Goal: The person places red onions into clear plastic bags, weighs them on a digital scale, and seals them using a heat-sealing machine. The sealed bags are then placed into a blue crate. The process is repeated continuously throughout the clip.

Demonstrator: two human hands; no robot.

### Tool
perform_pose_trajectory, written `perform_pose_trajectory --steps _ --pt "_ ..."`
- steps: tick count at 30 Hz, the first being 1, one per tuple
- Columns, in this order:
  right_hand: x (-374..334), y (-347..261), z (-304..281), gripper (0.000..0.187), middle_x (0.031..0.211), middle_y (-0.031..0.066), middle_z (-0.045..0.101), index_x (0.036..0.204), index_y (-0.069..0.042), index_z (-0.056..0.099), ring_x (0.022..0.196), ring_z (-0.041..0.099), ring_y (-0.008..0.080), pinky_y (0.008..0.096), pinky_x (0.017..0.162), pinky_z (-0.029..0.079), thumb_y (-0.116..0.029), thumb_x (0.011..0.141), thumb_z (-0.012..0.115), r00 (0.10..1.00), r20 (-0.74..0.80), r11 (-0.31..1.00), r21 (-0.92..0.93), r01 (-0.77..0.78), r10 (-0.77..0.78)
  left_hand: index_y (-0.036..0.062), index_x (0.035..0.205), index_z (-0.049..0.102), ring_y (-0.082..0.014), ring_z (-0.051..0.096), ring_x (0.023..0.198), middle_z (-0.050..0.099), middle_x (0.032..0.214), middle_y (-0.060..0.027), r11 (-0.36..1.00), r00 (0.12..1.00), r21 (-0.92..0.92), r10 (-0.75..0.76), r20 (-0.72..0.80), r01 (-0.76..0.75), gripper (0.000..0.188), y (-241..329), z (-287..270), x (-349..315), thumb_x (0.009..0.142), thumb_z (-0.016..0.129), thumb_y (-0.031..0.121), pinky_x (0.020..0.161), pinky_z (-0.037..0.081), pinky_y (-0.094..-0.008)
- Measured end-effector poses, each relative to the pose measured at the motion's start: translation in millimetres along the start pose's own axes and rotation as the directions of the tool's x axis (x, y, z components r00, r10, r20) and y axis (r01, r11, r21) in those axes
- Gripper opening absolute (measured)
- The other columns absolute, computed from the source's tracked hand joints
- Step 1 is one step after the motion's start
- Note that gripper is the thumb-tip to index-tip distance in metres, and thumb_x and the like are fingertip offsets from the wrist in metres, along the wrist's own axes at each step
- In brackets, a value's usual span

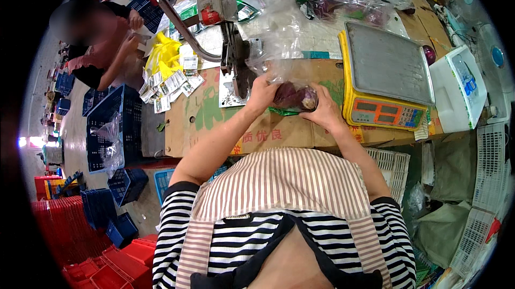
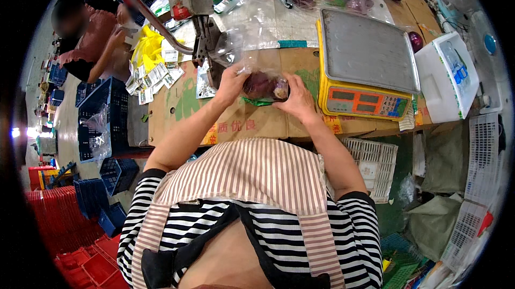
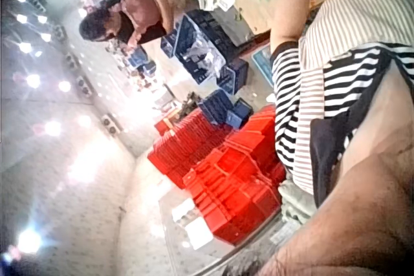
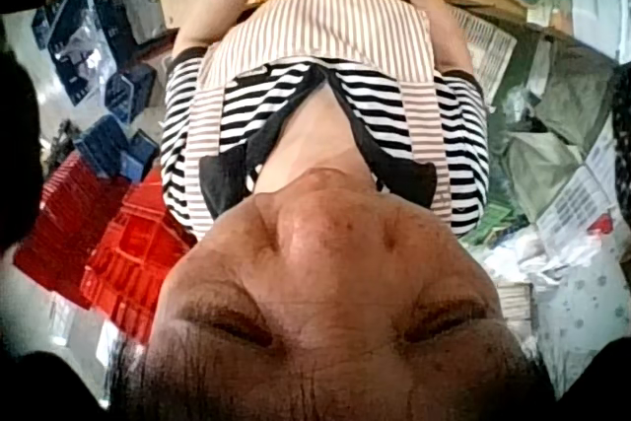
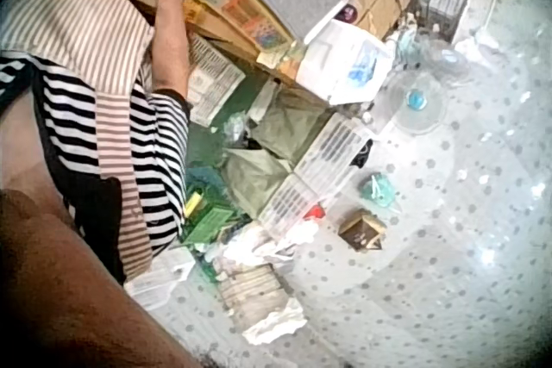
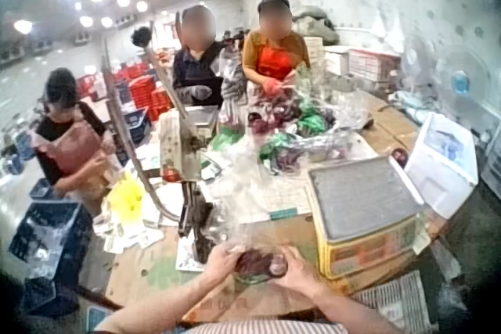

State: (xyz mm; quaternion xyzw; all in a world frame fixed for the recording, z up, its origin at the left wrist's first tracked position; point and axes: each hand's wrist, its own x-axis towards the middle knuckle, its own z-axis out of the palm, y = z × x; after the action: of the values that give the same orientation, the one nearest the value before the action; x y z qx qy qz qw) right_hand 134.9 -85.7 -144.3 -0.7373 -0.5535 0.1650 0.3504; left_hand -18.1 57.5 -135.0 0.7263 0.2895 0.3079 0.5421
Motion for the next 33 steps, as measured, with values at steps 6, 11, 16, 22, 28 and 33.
perform_pose_trajectory --steps 6,11,16,22,28,33 --pt "-2 22 7 0.063 0.103 0.0035 0.053 0.118 -0.01 0.041 0.092 0.054 0.0192 0.03 0.077 0.045 -0.014 0.062 0.069 0.937 0.092 0.505 0.822 -0.262 0.336 -0.0025 0.093 0.06 -0.0115 0.054 0.077 0.063 0.082 -0.0043 0.954 0.976 -0.251 -0.193 -0.104 0.162 0.017 44 -30 1 0.08 0.055 0.008 0.071 0.043 -0.0246" --pt "-7 30 8 0.05 0.09 0.0013 0.053 0.118 -0.011 0.04 0.074 0.053 0.0115 0.0242 0.064 0.043 -0.012 0.072 0.058 0.885 0.306 0.012 0.944 -0.331 0.35 0.0029 0.087 0.061 -0.0212 0.057 0.07 0.061 0.076 -0.0101 0.943 0.958 0.176 0.267 0.101 -0.281 0.016 100 -11 17 0.073 0.054 0.001 0.065 0.045 -0.0294" --pt "4 29 0 0.052 0.082 -0.0005 0.05 0.119 -0.009 0.039 0.065 0.048 0.0091 0.0213 0.056 0.04 -0.014 0.07 0.059 0.944 0.152 0.157 0.966 -0.204 0.294 0.0046 0.091 0.059 -0.0299 0.056 0.078 0.058 0.083 -0.0146 0.746 0.799 0.323 0.453 0.395 -0.582 0.019 123 -19 35 0.072 0.056 0.002 0.069 0.045 -0.0323" --pt "18 53 7 0.068 0.108 0.0059 0.045 0.13 -0.008 0.026 0.097 0.045 0.015 0.0285 0.08 0.038 -0.022 0.073 0.061 0.949 0.038 0.077 0.995 -0.065 0.314 0.0056 0.078 0.058 -0.0334 0.053 0.069 0.053 0.074 -0.0148 0.567 0.678 0.371 0.617 0.399 -0.735 0.012 142 -16 53 0.067 0.054 0.003 0.06 0.043 -0.0393" --pt "43 9 -34 0.076 0.129 0.0143 0.03 0.135 -0.008 0.014 0.118 0.031 0.0236 0.0355 0.095 0.03 -0.023 0.077 0.061 0.989 -0.144 0.426 0.896 0.124 0.015 0.0044 0.087 0.062 -0.024 0.057 0.076 0.06 0.082 -0.0114 0.646 0.699 0.361 0.392 0.599 -0.672 0.014 147 -19 45 0.074 0.06 0.007 0.068 0.046 -0.0305" --pt "86 -25 -58 0.074 0.117 0.0107 0.047 0.136 -0.007 0.009 0.107 0.044 0.0181 0.0266 0.092 0.028 -0.015 0.079 0.056 0.944 0.203 0.481 0.875 -0.056 -0.26 0.003 0.086 0.061 -0.0146 0.055 0.067 0.061 0.077 -0.0058 0.807 0.776 0.342 0.211 0.594 -0.481 0.012 148 -29 50 0.074 0.061 0.006 0.064 0.044 -0.0264"
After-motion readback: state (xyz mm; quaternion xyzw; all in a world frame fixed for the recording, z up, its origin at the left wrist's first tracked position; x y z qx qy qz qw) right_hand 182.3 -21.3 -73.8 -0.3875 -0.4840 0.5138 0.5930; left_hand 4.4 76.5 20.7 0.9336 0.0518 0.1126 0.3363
